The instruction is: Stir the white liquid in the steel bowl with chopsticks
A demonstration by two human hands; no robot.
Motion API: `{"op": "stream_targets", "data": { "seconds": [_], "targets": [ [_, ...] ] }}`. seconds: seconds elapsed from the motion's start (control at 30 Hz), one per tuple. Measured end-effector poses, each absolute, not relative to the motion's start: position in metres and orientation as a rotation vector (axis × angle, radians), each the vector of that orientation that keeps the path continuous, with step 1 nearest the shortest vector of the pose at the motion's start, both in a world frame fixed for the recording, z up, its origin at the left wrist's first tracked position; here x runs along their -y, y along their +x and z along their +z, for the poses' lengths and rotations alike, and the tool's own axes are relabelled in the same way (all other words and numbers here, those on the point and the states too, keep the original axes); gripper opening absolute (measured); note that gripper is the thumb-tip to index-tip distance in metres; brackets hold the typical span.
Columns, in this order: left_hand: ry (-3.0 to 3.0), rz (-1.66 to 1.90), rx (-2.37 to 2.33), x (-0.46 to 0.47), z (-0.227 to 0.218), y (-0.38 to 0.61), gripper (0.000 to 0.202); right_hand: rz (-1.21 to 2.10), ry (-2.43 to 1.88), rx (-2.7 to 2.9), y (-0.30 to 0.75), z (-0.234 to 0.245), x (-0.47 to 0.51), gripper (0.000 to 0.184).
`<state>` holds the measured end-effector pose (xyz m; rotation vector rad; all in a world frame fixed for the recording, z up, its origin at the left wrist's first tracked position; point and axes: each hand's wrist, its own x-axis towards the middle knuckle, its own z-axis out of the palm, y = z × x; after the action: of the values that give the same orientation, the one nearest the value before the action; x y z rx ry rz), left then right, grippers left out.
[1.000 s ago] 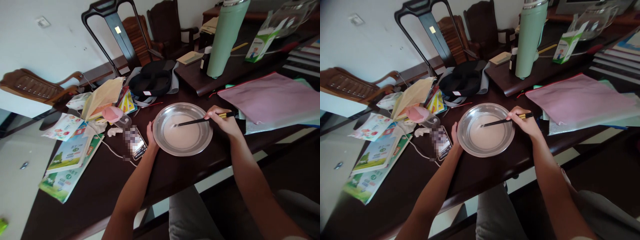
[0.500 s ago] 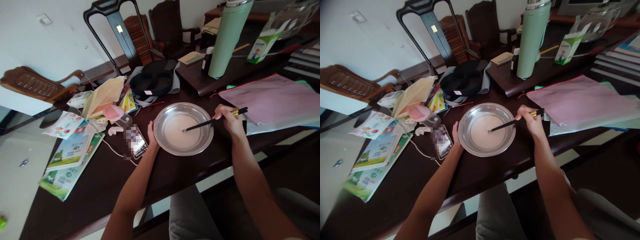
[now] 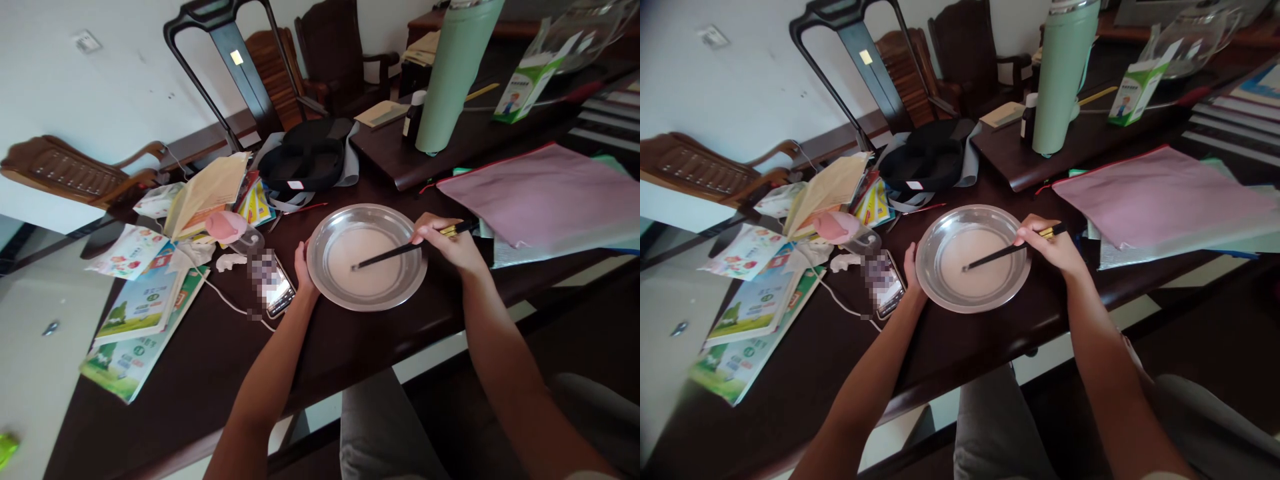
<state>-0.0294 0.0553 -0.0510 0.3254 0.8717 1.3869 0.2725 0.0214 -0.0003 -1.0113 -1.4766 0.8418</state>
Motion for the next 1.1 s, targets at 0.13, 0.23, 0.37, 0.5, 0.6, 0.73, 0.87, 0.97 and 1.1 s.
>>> {"op": "stream_targets", "data": {
  "seconds": [0.13, 0.23, 0.37, 0.5, 0.6, 0.73, 0.87, 0.97, 1.1],
  "targets": [
    [0.322, 1.408, -0.887, -0.0544, -0.0477, -0.0270, 0.025, 0.723, -1.045, 1.327, 0.2739, -0.0024, -0.0226, 0.043],
    [0.315, 1.406, -0.892, -0.0538, -0.0457, -0.0264, 0.023, 0.764, -0.970, 1.301, 0.2750, -0.0030, -0.0219, 0.046],
    [0.327, 1.403, -0.898, -0.0542, -0.0463, -0.0278, 0.024, 0.835, -0.996, 1.503, 0.2717, 0.0011, -0.0203, 0.036],
    [0.343, 1.413, -0.905, -0.0548, -0.0472, -0.0284, 0.025, 0.663, -1.029, 1.347, 0.2738, -0.0010, -0.0219, 0.043],
    [0.329, 1.409, -0.904, -0.0542, -0.0453, -0.0270, 0.024, 0.715, -0.973, 1.340, 0.2750, -0.0014, -0.0213, 0.047],
    [0.302, 1.413, -0.897, -0.0531, -0.0424, -0.0246, 0.023, 0.789, -0.998, 1.509, 0.2713, 0.0031, -0.0198, 0.036],
    [0.301, 1.408, -0.900, -0.0536, -0.0432, -0.0254, 0.024, 0.667, -1.028, 1.334, 0.2726, 0.0012, -0.0208, 0.043],
    [0.306, 1.405, -0.910, -0.0543, -0.0446, -0.0271, 0.023, 0.749, -0.969, 1.374, 0.2737, 0.0003, -0.0202, 0.046],
    [0.315, 1.411, -0.910, -0.0544, -0.0454, -0.0274, 0.023, 0.771, -1.025, 1.516, 0.2715, 0.0029, -0.0195, 0.037]
  ]
}}
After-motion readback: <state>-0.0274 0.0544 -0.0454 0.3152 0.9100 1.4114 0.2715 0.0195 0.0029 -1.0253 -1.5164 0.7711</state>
